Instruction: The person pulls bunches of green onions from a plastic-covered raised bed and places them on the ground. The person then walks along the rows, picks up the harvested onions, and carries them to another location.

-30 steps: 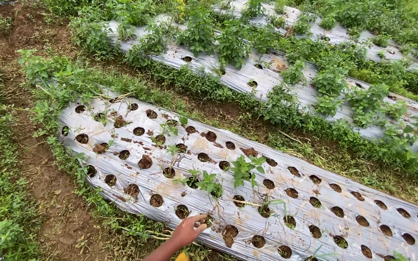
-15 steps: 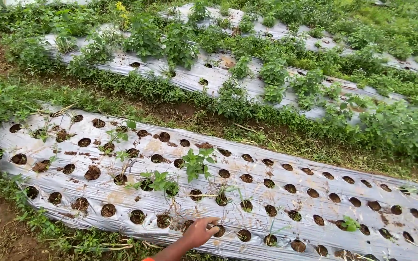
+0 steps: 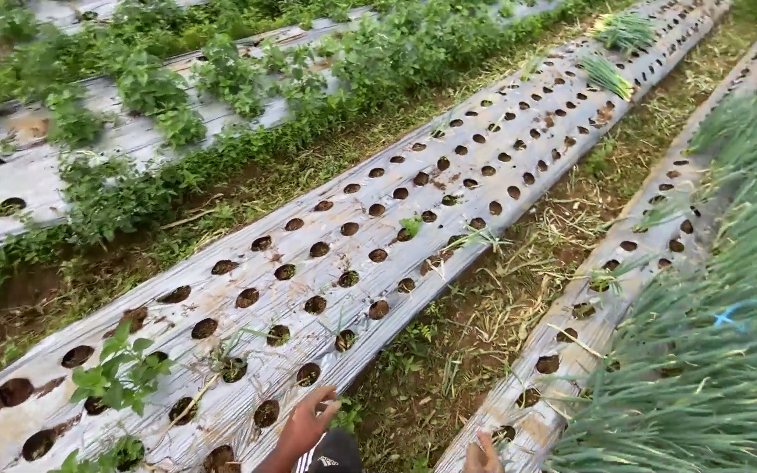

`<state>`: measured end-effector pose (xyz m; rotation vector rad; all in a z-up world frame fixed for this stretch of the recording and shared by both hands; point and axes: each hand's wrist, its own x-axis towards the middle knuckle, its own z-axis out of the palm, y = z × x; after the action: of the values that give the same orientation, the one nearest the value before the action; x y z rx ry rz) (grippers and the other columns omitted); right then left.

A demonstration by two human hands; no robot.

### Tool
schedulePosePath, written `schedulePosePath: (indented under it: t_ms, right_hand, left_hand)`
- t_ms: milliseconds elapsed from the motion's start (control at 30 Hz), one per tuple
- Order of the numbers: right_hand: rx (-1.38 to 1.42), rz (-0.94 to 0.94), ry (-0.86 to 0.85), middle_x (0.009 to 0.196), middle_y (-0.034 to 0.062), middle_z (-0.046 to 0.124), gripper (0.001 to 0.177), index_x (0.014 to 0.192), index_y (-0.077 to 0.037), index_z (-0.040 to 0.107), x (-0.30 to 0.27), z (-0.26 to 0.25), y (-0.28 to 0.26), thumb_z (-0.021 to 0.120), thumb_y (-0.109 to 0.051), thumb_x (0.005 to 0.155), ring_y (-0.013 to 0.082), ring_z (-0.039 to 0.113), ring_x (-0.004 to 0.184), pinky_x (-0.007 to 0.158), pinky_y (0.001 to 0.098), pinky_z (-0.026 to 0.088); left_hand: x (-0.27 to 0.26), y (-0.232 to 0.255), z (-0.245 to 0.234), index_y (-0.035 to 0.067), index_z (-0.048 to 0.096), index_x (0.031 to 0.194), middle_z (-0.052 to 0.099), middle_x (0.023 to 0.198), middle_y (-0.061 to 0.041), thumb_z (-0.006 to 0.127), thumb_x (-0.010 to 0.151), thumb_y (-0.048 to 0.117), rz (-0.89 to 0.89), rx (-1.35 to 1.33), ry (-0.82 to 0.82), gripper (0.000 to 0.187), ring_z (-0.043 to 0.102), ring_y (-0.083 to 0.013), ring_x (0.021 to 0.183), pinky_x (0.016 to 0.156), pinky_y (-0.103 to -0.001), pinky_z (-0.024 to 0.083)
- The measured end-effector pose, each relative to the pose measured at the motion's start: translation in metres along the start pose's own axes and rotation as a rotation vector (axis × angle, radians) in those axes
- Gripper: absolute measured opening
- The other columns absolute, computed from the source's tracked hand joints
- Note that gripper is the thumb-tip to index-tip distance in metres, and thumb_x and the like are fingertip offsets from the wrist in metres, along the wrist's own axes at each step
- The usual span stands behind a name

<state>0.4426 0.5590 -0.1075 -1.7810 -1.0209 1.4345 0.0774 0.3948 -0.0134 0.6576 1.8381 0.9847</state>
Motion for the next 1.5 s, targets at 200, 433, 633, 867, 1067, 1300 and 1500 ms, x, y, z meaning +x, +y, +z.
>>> schedulePosePath:
  t_ms: [200,433,633,867,1067,1300,1500]
  right_hand:
    - [-0.225,0.249,0.220,0.072,0.0116,0.058,0.045,0.144,-0.026,0.065,-0.100,-0.021,-0.068,0.056,-0.031,0.101,0.0240,0.053,0.060,0.059,0.0345,0.041]
    - [-0.301,0.324,0.508,0.098,-0.0063,0.082,0.032,0.122,-0.034,0.082,-0.051,-0.022,-0.042,0.059,-0.029,0.100,0.0184,0.052,0.059,0.064,0.0279,0.040]
    - [0.043,0.383,0.258,0.161,-0.0068,0.047,0.055,0.153,-0.020,0.055,0.022,-0.040,-0.096,0.067,-0.015,0.100,0.0128,0.061,0.130,0.094,0.0279,0.045]
    - [-0.156,0.179,0.613,0.134,0.0016,0.070,0.037,0.128,-0.025,0.076,0.076,-0.028,-0.176,0.065,-0.027,0.092,0.0218,0.068,0.119,0.106,0.0344,0.050]
    - [-0.270,0.298,0.561,0.136,0.0024,0.068,0.036,0.131,-0.030,0.073,0.113,-0.027,-0.170,0.060,-0.029,0.097,0.0233,0.065,0.124,0.104,0.0370,0.054]
    - [-0.383,0.418,0.323,0.159,-0.0165,0.048,0.043,0.143,-0.030,0.064,0.176,-0.032,-0.159,0.056,-0.030,0.101,0.0067,0.056,0.138,0.115,0.0238,0.042]
    - [-0.192,0.601,0.366,0.145,-0.0059,0.065,0.050,0.146,-0.037,0.062,0.242,-0.064,-0.198,0.053,-0.044,0.098,0.0170,0.066,0.125,0.106,0.0320,0.047]
  left_hand:
    - [0.048,0.025,0.035,0.019,0.056,0.146,0.069,0.139,-0.011,0.067,0.094,0.022,-0.028,-0.076,-0.188,0.053,0.078,-0.0221,0.112,0.099,-0.038,0.066]
    - [0.102,0.070,0.073,0.021,0.058,0.146,0.068,0.142,-0.009,0.067,0.095,0.026,-0.045,0.114,-0.290,0.052,0.068,-0.0222,0.129,0.113,-0.038,0.053]
    - [0.188,0.081,0.099,0.025,0.061,0.144,0.076,0.134,-0.002,0.067,0.094,0.031,-0.050,0.183,-0.281,0.051,0.074,-0.0169,0.120,0.112,-0.034,0.054]
    - [0.217,0.209,0.072,0.012,-0.013,0.160,0.030,0.162,-0.019,0.066,0.094,0.016,-0.110,-0.214,0.281,0.103,0.053,-0.0435,0.130,0.097,-0.057,0.055]
    - [0.314,0.162,0.019,0.004,-0.030,0.150,0.016,0.167,-0.041,0.065,0.116,0.037,0.060,0.052,0.865,0.106,0.040,-0.0578,0.142,0.121,-0.058,0.034]
    - [0.368,0.177,0.073,0.002,0.000,0.162,0.031,0.152,-0.038,0.072,0.098,0.036,-0.076,0.241,0.769,0.102,0.059,-0.0615,0.107,0.095,-0.066,0.048]
    - [0.437,0.189,0.163,0.011,0.043,0.156,0.060,0.149,-0.009,0.067,0.087,0.048,-0.236,0.221,0.030,0.082,0.054,-0.0299,0.138,0.118,-0.042,0.034]
